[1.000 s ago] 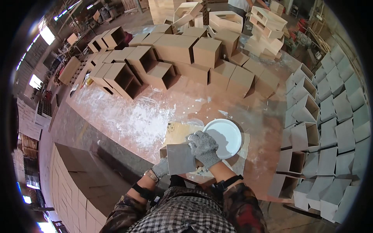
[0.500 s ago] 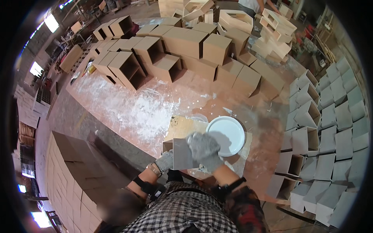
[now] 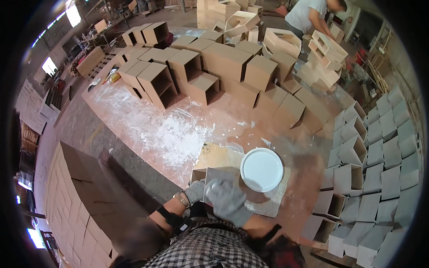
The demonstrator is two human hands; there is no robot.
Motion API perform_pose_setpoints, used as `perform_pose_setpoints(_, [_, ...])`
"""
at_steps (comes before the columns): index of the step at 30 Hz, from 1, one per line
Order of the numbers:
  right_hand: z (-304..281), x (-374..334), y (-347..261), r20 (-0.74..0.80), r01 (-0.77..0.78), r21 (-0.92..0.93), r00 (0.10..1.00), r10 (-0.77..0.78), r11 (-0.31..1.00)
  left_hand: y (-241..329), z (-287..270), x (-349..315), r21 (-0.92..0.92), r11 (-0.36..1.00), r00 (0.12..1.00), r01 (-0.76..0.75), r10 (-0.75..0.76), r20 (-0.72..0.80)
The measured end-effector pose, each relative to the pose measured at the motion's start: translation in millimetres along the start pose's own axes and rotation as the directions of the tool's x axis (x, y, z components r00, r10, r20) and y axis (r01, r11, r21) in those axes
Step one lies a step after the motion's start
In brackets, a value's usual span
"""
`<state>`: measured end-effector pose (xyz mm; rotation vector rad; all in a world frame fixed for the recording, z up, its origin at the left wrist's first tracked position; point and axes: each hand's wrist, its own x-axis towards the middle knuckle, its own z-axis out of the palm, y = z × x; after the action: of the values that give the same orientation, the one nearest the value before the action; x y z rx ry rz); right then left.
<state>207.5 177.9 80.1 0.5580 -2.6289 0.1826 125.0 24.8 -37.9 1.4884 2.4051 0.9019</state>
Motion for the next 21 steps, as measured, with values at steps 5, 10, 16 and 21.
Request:
perform_pose_setpoints(5, [20.2, 26.7, 11.4, 0.057, -0.106, 0.241, 0.994, 0.095, 0.965, 19.2, -18.6, 15.1, 0.262, 0.959, 0.855, 0.111, -0.227, 0.467])
perform_pose_setpoints(10, [59.1, 47.2, 61.9, 0.087, -0.34, 0.128, 0.94, 0.331, 0.932, -6.8, 19.1, 3.7, -0.005, 1.0, 0.999, -0.029, 0.029, -0.046])
perform_pose_setpoints(16, [57.7, -18.7, 90.9, -0.18, -0.282, 0.252, 0.926, 0.331, 0.926, 11.0, -9.8, 13.2, 0.002, 0.988, 0.965, 0.153, -0.149, 0.216])
perform_pose_setpoints(21, [42.1, -72.0, 83.5, 0.096, -0.483, 0.349, 0.871, 0.482, 0.803, 13.7, -39.3, 17.8, 0.143, 0.944, 0.759, 0.296, -0.323, 0.565])
